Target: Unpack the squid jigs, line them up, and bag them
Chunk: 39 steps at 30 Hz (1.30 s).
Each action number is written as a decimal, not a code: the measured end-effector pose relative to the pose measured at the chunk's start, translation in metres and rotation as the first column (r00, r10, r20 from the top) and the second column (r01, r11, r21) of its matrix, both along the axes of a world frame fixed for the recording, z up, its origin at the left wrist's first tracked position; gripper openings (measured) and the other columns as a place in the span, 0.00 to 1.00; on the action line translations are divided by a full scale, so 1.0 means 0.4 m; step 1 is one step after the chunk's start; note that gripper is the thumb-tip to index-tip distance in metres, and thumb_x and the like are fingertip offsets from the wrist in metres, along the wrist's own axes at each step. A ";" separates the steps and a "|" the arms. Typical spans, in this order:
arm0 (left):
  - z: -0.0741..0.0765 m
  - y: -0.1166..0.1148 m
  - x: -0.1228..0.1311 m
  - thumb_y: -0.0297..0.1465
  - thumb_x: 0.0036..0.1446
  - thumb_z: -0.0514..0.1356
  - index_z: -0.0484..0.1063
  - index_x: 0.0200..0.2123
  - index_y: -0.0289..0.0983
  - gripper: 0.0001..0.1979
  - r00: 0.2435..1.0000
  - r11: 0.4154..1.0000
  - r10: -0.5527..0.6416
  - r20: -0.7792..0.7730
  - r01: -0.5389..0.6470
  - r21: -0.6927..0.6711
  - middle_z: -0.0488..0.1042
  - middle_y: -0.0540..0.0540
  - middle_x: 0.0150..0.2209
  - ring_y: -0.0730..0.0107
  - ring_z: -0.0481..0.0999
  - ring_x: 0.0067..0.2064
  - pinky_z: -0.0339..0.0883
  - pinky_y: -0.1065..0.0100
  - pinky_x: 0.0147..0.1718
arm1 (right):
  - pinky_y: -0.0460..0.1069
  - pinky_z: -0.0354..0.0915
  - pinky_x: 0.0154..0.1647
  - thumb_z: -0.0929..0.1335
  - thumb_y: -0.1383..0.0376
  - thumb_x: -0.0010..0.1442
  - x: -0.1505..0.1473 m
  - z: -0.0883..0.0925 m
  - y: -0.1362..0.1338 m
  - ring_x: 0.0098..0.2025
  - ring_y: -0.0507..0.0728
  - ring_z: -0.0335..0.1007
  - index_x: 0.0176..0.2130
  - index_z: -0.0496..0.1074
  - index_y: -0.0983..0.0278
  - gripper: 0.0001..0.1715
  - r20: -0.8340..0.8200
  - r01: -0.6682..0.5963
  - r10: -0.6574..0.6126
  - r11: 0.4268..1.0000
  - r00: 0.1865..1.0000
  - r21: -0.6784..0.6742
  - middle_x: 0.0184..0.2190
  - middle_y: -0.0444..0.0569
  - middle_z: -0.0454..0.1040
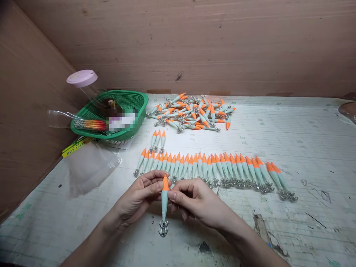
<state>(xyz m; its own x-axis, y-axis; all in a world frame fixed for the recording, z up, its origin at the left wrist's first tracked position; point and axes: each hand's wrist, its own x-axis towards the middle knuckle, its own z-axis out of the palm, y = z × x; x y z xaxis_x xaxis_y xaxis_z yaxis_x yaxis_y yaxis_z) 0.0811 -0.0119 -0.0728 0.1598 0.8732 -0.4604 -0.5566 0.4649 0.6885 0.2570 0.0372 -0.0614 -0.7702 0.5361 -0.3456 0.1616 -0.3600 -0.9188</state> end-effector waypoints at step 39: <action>0.034 0.399 -0.065 0.23 0.58 0.49 0.73 0.43 0.30 0.15 -0.485 0.960 0.124 -0.865 0.280 -0.020 0.73 0.32 0.44 0.51 0.73 0.46 0.67 0.59 0.39 | 0.49 0.62 0.30 0.64 0.59 0.59 0.139 0.039 0.294 0.28 0.55 0.66 0.30 0.73 0.63 0.12 0.171 0.133 -0.666 0.380 0.726 0.915 0.27 0.48 0.73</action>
